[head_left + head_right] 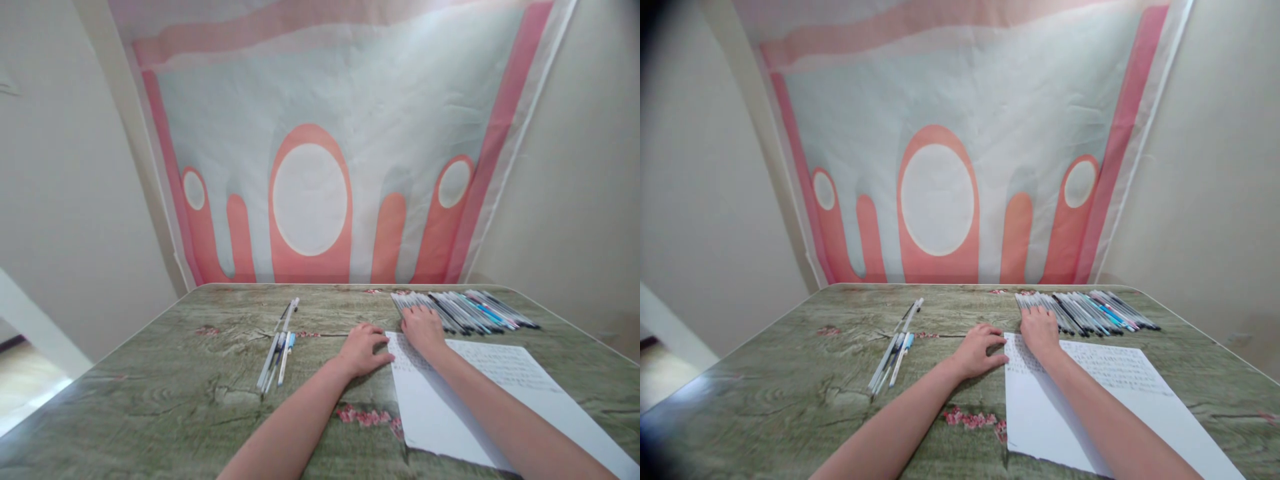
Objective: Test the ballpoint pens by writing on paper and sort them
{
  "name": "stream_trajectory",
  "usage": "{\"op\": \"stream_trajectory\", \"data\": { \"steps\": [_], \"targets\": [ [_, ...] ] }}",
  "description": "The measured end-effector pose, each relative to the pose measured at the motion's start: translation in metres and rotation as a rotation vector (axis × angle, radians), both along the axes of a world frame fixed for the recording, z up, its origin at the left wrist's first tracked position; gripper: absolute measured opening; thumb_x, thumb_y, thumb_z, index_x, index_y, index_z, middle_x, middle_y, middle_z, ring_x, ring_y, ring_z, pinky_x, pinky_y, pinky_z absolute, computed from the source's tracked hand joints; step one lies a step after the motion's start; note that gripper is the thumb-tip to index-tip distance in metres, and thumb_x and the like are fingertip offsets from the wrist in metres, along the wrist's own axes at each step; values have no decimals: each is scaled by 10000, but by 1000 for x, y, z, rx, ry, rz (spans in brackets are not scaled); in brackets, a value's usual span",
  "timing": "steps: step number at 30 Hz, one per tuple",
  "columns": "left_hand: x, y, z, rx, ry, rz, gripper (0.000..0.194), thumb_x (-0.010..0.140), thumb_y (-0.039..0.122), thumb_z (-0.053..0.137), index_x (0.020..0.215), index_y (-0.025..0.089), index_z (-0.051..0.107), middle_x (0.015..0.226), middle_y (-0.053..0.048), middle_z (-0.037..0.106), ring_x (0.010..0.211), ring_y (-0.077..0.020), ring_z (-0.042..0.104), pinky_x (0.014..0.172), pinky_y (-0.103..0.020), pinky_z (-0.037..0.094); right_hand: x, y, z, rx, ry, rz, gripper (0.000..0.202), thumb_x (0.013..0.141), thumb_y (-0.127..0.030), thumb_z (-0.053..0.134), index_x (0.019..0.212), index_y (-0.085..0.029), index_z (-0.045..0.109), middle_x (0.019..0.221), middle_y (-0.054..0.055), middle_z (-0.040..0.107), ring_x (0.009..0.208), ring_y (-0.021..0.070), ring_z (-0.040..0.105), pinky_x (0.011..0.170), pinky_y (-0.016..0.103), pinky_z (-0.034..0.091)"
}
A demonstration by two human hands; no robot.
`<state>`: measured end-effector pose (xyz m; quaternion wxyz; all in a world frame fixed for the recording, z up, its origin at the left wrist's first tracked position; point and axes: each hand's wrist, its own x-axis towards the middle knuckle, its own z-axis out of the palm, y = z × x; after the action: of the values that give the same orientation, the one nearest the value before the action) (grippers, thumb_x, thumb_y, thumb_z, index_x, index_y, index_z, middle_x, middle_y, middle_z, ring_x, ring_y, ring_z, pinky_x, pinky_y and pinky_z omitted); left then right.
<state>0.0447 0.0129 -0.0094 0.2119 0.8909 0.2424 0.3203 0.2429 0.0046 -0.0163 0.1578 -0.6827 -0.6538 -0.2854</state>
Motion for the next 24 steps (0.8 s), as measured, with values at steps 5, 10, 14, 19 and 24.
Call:
{"op": "stream_trajectory", "data": {
  "steps": [5,10,14,19,24],
  "targets": [
    [0,5,-3,-61,-67,12,276,659,351,624,913,248,654,989,-73,614,964,-224,516,919,-348,328,-2,-2,3,14,-9,1,132,759,-174,447,726,-159,575,756,126,557,802,258,462,692,368,267],
    [-20,46,8,-202,-188,288,200,660,197,593,845,221,667,902,-76,648,905,-220,562,890,-338,372,-11,-4,7,-1,-4,107,122,764,-192,454,749,-171,573,777,107,546,809,244,455,708,351,274],
    [-64,92,24,-235,-14,621,267,620,50,551,804,202,671,947,-89,649,956,-224,564,888,-301,373,-19,-5,8,-14,19,179,139,781,-199,442,757,-173,576,780,92,545,817,231,456,725,342,272],
    [-128,122,34,-256,154,781,262,597,5,535,757,168,663,963,-136,641,995,-259,548,904,-323,339,-22,-4,7,-23,42,233,152,787,-188,435,771,-173,586,786,83,550,829,222,456,745,338,260],
    [-155,123,33,-255,344,842,241,634,57,552,808,187,657,946,-128,647,976,-253,559,851,-301,369,-23,-4,6,-7,66,257,158,779,-174,440,766,-168,597,777,81,555,814,212,458,746,330,251]
  ]
}}
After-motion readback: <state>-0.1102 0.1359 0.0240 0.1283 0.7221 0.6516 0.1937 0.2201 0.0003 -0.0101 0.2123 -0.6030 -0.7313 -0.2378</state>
